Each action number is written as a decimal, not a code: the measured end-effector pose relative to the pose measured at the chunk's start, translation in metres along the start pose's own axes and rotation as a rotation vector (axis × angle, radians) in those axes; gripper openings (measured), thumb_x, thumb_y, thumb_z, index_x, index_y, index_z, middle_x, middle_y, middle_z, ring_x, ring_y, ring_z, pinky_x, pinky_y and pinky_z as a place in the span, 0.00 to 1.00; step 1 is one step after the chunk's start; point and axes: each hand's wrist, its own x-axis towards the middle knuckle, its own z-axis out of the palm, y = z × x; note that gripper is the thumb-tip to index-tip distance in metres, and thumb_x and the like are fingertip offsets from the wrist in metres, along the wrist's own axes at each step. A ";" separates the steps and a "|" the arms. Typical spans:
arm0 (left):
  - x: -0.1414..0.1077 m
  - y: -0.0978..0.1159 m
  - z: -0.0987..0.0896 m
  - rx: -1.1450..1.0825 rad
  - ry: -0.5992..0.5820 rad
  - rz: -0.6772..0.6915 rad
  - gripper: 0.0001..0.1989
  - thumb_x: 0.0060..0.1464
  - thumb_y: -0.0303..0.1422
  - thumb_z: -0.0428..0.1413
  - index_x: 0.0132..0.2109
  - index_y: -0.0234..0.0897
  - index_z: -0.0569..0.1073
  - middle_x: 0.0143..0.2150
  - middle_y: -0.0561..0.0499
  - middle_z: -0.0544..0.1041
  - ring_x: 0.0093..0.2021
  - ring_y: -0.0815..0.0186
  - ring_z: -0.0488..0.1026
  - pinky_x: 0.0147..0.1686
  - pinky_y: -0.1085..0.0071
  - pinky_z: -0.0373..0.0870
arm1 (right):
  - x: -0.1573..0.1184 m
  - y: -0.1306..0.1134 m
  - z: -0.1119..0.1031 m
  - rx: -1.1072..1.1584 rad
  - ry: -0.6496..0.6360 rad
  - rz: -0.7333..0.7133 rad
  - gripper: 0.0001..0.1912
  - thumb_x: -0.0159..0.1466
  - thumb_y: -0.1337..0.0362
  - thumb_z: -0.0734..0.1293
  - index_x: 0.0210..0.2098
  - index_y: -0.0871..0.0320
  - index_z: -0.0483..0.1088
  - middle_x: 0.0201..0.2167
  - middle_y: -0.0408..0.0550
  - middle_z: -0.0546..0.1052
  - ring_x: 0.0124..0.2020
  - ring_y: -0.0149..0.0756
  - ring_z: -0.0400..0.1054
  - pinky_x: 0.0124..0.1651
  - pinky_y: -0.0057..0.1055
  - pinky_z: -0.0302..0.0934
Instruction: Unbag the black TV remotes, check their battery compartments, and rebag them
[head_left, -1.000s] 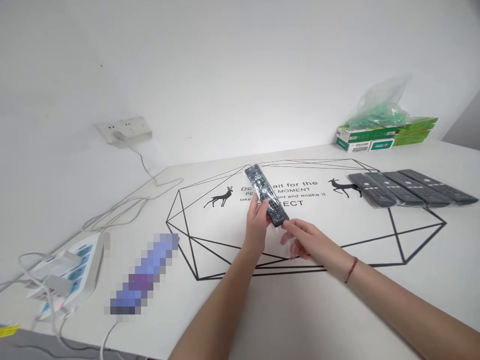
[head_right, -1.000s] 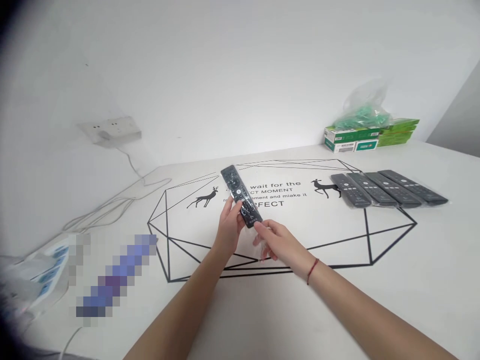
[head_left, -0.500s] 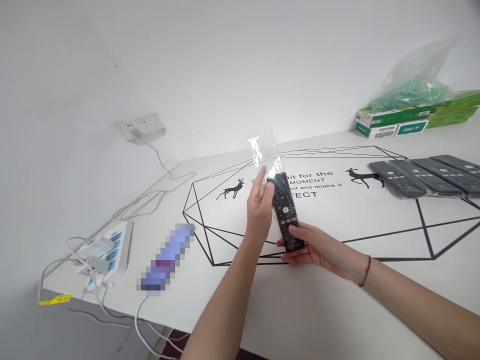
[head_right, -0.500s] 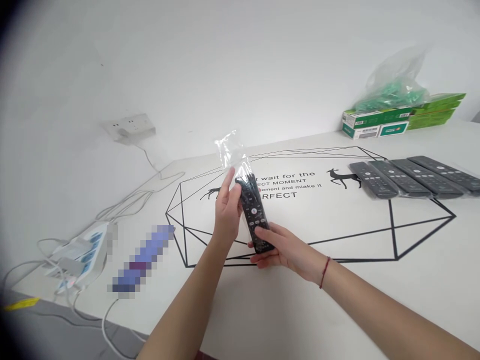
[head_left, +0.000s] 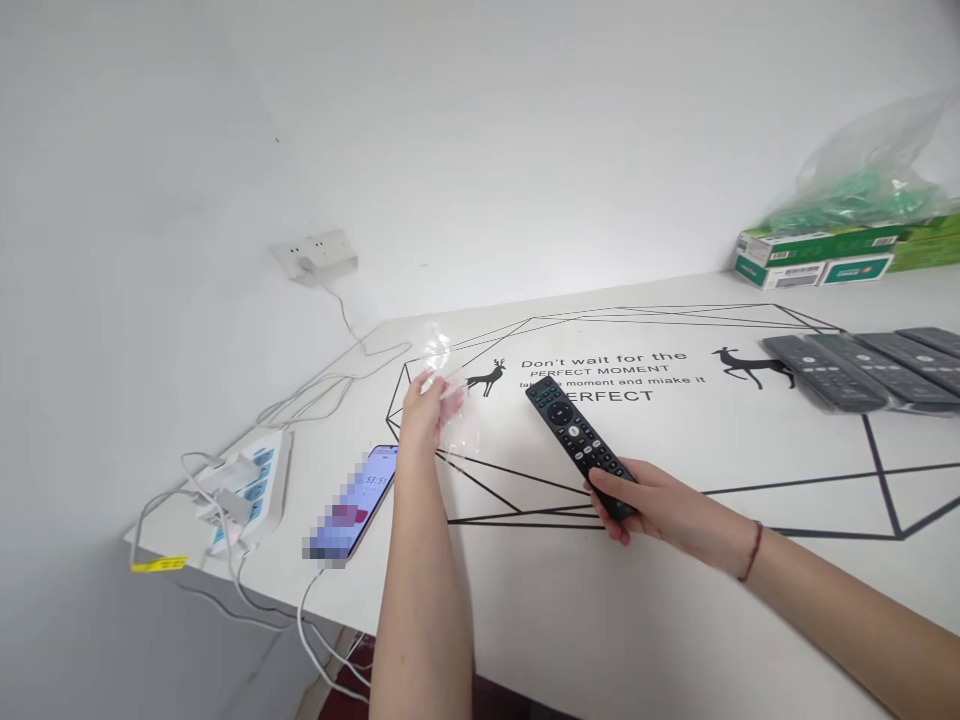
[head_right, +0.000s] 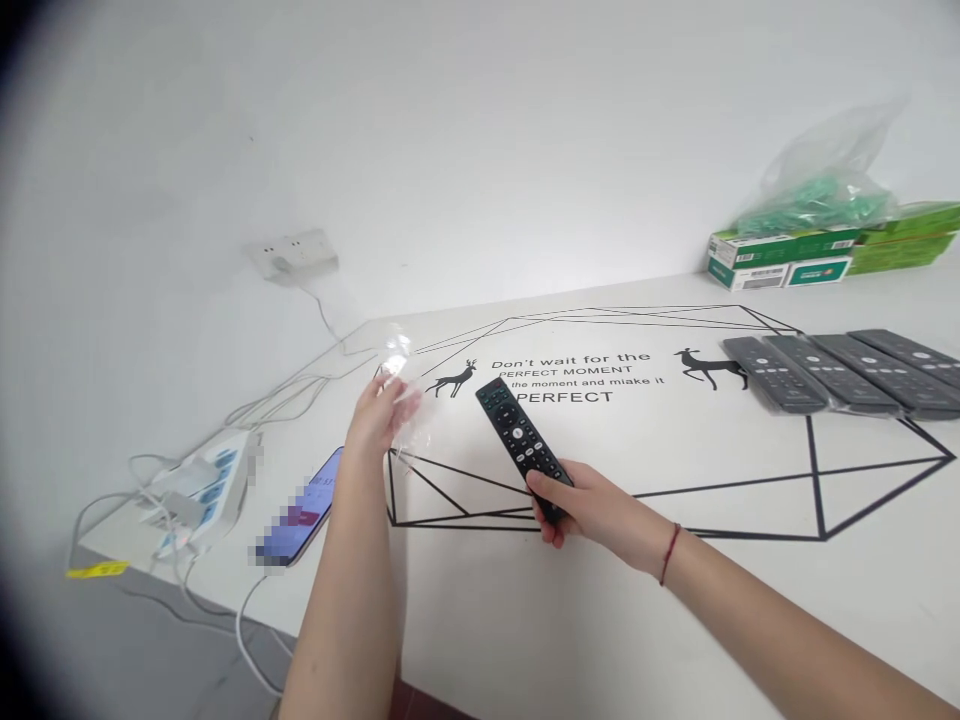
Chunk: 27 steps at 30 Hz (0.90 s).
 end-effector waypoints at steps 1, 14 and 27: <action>0.001 -0.005 -0.002 0.107 -0.023 -0.008 0.19 0.58 0.32 0.50 0.56 0.39 0.62 0.39 0.47 0.76 0.34 0.68 0.78 0.36 0.70 0.74 | 0.000 0.001 -0.001 0.025 0.015 0.004 0.20 0.58 0.46 0.67 0.29 0.59 0.65 0.25 0.42 0.68 0.25 0.30 0.63 0.29 0.31 0.58; -0.023 -0.011 0.025 0.852 -0.160 0.100 0.09 0.45 0.30 0.57 0.37 0.42 0.75 0.54 0.40 0.69 0.57 0.44 0.62 0.52 0.46 0.58 | -0.001 0.000 -0.001 0.088 0.059 0.036 0.18 0.60 0.50 0.67 0.33 0.60 0.66 0.27 0.43 0.70 0.24 0.29 0.64 0.28 0.29 0.57; -0.046 0.002 0.054 0.732 -0.223 0.144 0.15 0.56 0.36 0.48 0.46 0.38 0.74 0.55 0.39 0.70 0.57 0.48 0.63 0.55 0.49 0.57 | 0.001 -0.002 0.001 0.152 0.102 0.048 0.17 0.61 0.51 0.67 0.33 0.60 0.66 0.27 0.43 0.70 0.23 0.27 0.64 0.27 0.26 0.57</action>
